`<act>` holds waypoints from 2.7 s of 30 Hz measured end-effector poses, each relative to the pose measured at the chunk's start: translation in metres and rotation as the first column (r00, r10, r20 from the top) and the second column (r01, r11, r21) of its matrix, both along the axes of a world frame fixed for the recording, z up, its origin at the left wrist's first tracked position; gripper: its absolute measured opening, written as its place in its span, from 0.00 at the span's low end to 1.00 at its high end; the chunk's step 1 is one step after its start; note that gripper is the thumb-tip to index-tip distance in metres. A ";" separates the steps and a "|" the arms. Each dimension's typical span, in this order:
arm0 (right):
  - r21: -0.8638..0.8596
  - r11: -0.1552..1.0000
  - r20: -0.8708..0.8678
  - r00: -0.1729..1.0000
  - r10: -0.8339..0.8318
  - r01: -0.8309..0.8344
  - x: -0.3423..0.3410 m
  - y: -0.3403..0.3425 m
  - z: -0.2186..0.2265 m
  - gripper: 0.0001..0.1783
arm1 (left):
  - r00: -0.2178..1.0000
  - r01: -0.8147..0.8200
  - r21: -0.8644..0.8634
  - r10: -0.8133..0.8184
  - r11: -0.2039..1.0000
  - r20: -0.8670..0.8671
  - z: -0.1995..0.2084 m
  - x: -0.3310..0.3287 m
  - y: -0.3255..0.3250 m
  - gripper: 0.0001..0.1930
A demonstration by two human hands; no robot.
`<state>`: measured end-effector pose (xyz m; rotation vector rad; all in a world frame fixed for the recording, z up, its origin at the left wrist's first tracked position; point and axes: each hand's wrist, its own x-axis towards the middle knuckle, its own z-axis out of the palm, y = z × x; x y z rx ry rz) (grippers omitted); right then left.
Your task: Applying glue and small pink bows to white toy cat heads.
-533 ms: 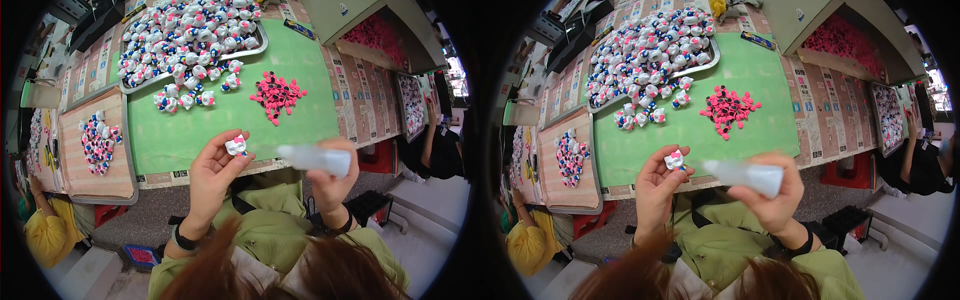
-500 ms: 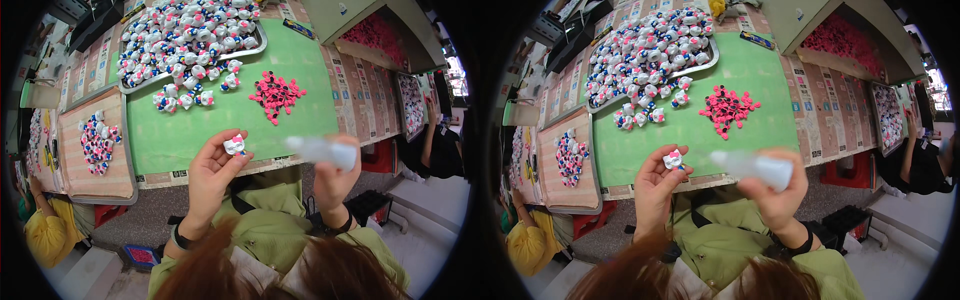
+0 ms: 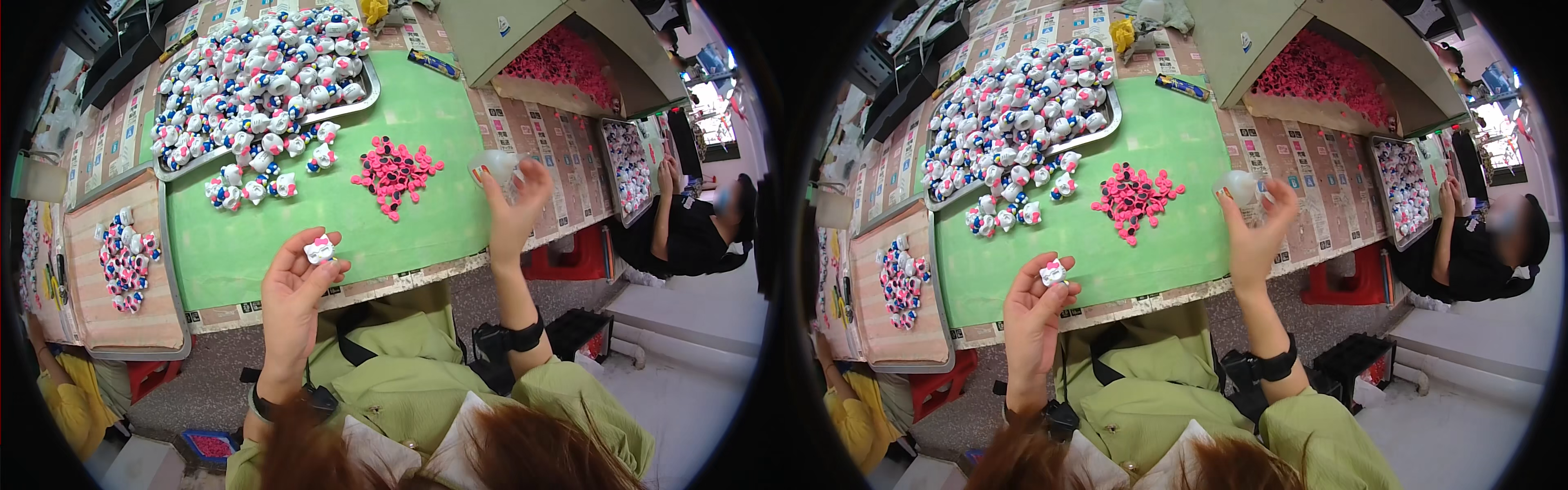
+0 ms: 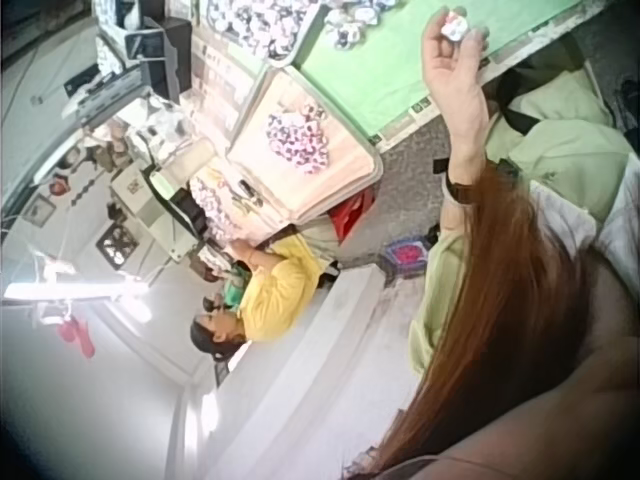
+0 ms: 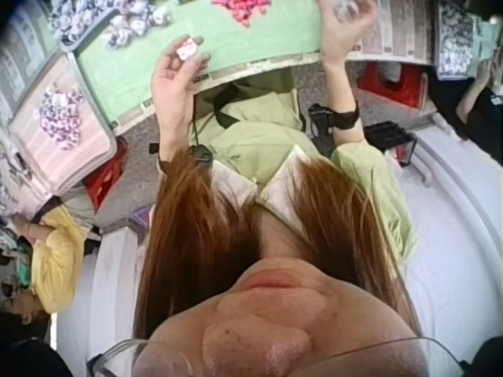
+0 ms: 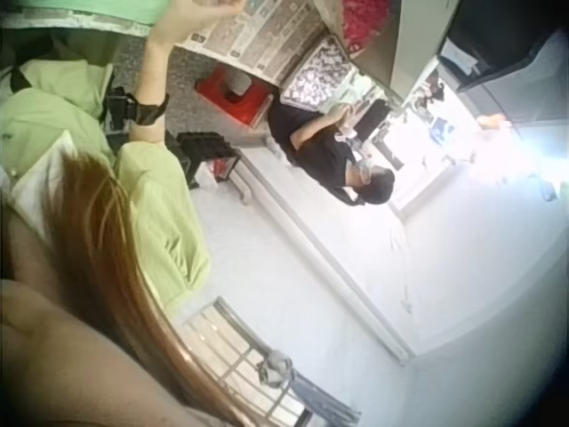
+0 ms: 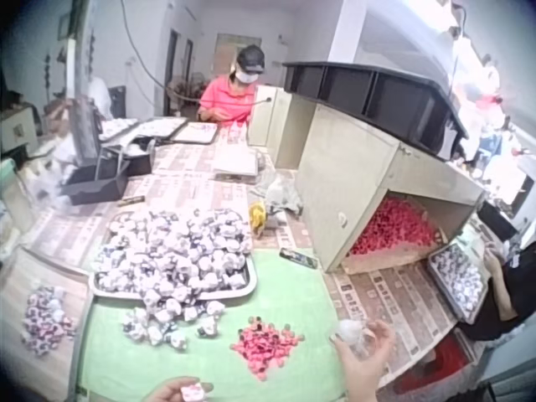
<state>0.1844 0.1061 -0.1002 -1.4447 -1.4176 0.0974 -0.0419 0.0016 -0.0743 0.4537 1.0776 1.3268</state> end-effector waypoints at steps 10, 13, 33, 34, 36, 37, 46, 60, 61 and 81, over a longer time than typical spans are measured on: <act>-0.331 0.828 0.169 0.835 0.523 -0.452 -0.045 -0.018 0.003 0.06 | 0.995 0.098 -0.003 -0.098 0.995 0.031 0.005 0.009 0.002 0.18; -0.296 0.855 0.162 0.860 0.485 -0.426 -0.046 -0.020 0.003 0.05 | 0.989 0.137 -0.012 -0.136 0.991 0.050 0.004 0.011 0.004 0.19; -0.303 0.720 -0.181 0.779 0.600 -0.625 -0.071 -0.052 0.028 0.09 | 0.938 0.268 0.019 -0.266 0.963 0.223 0.007 0.018 0.005 0.18; -0.312 0.714 -0.169 0.776 0.607 -0.627 -0.071 -0.052 0.027 0.09 | 0.936 0.282 0.021 -0.280 0.959 0.216 0.006 0.017 0.004 0.18; -0.330 0.703 -0.141 0.769 0.623 -0.630 -0.067 -0.051 0.026 0.09 | 0.930 0.307 0.030 -0.306 0.951 0.204 0.003 0.017 0.004 0.19; -0.314 0.712 -0.115 0.769 0.628 -0.628 -0.068 -0.051 0.024 0.09 | 0.936 0.299 0.023 -0.298 0.954 0.187 0.004 0.017 0.004 0.19; -0.216 0.737 0.033 0.750 0.661 -0.640 -0.065 -0.051 0.024 0.10 | 0.956 0.291 0.019 -0.291 0.957 0.034 0.003 0.015 0.003 0.19; -0.167 0.598 0.290 0.540 0.790 -0.784 -0.060 -0.053 0.036 0.19 | 0.949 0.315 0.060 -0.315 0.947 -0.024 0.010 0.009 0.003 0.21; -0.170 0.593 0.263 0.544 0.797 -0.787 -0.059 -0.054 0.036 0.19 | 0.954 0.300 0.070 -0.300 0.951 -0.009 0.012 0.009 0.003 0.21; -0.144 0.519 -0.506 0.513 0.693 -0.843 -0.062 -0.062 0.045 0.07 | 0.906 0.199 0.459 0.016 0.866 -0.422 0.007 0.016 -0.005 0.13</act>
